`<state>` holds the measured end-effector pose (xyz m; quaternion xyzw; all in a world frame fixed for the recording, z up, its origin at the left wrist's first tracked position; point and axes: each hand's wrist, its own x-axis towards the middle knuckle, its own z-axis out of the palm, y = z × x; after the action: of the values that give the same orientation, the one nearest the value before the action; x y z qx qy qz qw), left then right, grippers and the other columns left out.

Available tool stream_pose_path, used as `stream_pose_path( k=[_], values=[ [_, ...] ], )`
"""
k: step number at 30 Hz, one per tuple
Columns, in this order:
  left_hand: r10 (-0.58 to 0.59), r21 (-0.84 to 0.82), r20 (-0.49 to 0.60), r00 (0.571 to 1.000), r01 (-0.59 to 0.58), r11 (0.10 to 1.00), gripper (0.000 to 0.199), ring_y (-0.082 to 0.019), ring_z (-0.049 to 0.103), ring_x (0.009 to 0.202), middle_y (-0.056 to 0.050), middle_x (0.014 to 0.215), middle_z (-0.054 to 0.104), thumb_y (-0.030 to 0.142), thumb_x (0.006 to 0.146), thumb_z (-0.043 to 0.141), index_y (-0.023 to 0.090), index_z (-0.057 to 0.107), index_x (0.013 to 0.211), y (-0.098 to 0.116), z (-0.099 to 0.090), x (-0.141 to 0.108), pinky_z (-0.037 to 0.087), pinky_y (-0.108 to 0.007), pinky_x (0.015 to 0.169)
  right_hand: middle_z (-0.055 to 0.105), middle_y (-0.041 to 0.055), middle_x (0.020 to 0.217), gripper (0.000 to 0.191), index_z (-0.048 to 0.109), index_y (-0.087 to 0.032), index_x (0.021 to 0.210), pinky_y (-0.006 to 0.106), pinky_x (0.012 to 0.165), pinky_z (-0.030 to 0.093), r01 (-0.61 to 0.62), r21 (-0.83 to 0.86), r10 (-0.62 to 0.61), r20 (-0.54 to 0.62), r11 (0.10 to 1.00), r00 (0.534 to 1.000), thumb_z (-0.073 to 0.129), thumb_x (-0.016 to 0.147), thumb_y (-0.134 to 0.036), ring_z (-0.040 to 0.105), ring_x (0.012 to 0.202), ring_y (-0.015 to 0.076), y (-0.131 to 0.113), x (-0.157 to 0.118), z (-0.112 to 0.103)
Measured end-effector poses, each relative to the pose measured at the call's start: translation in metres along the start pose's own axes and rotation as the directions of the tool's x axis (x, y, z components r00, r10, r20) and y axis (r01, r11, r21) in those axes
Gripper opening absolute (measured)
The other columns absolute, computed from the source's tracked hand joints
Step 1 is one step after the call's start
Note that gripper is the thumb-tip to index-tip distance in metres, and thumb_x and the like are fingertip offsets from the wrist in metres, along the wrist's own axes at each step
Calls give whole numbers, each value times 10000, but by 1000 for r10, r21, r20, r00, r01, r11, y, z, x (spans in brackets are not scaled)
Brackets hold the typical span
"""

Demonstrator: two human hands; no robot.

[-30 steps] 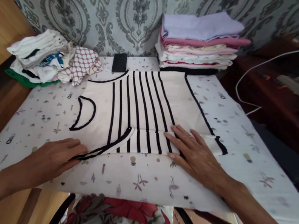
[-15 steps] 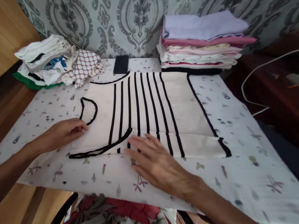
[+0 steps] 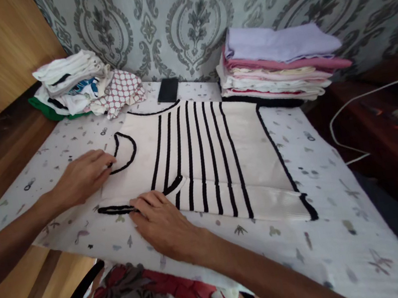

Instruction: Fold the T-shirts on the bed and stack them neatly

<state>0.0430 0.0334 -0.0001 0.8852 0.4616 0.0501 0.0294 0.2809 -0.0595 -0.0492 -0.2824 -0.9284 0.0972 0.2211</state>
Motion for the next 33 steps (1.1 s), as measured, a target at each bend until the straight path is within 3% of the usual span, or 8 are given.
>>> stream_pose_path(
  k=[4, 8, 13, 17, 20, 23, 26, 33],
  values=[
    [283, -237, 76, 956, -259, 936, 251, -193, 586, 897, -67, 977, 611, 224, 1002, 363, 188, 611, 1002, 16, 4, -3, 486, -302, 794, 624, 150, 1315, 269, 636, -103, 1179, 449, 1044, 456, 32, 5, -32, 15, 999, 999, 438, 1004, -154, 506, 1207, 256, -1, -1, 0],
    [214, -148, -25, 977, -215, 965, 298, -224, 604, 1021, -117, 1111, 648, 231, 1018, 340, 171, 600, 1151, 21, 13, -2, 509, -360, 883, 662, 115, 1287, 279, 634, -136, 1208, 449, 1079, 438, 27, -13, -27, 38, 1000, 999, 456, 994, -124, 522, 1221, 241, -4, -2, -1],
    [393, -80, -30, 919, -394, 915, 640, -253, 456, 1417, -73, 1592, 422, 391, 1021, 454, 330, 180, 1596, 22, 30, -8, 377, -435, 1172, 671, 67, 1313, 225, 665, -193, 1144, 445, 1175, 358, 50, 34, -52, 63, 998, 997, 494, 999, -210, 522, 1287, 209, -2, -7, -19],
    [357, -106, -51, 933, -361, 927, 640, -263, 471, 1412, -38, 1609, 394, 382, 1018, 435, 367, 177, 1603, 8, 31, 5, 432, -405, 1136, 676, 95, 1303, 262, 673, -203, 1186, 419, 1154, 394, -97, 148, 111, -92, 984, 990, 482, 1011, -245, 579, 1257, 177, 42, -22, -55],
    [278, -148, -97, 956, -290, 945, 521, -254, 479, 1400, -69, 1590, 427, 421, 1030, 372, 320, 364, 1541, -10, 27, 49, 462, -383, 1092, 675, 112, 1308, 289, 674, -201, 1223, 434, 1084, 467, -341, 68, 347, -144, 938, 927, 493, 1001, -240, 594, 1258, 213, 115, -32, -89],
    [190, -170, -143, 971, -213, 962, 503, -279, 490, 1375, -148, 1526, 489, 465, 1019, 363, 206, 491, 1430, -25, 26, 118, 439, -431, 1100, 618, 138, 1385, 364, 638, -148, 1289, 358, 1097, 443, -686, -237, 687, -95, 687, 721, 452, 976, -124, 567, 1295, 203, 201, -34, -121],
    [132, -206, -168, 977, -166, 964, 440, -286, 584, 1235, -175, 1320, 629, 421, 993, 370, 143, 574, 1267, -29, 29, 190, 453, -448, 1061, 598, 200, 1373, 417, 617, -67, 1299, 354, 1056, 451, -758, -323, 775, -105, 566, 623, 396, 947, -40, 600, 1235, 233, 269, -29, -144],
    [142, -184, -86, 986, -156, 970, 354, -291, 593, 1175, -169, 1244, 644, 311, 932, 458, 129, 608, 1195, 2, 52, 305, 448, -399, 1026, 570, 182, 1332, 478, 566, -164, 1364, 377, 896, 484, -787, -423, 831, -128, 448, 541, 351, 951, -60, 646, 1095, 282, 313, -23, -145]
  ],
)
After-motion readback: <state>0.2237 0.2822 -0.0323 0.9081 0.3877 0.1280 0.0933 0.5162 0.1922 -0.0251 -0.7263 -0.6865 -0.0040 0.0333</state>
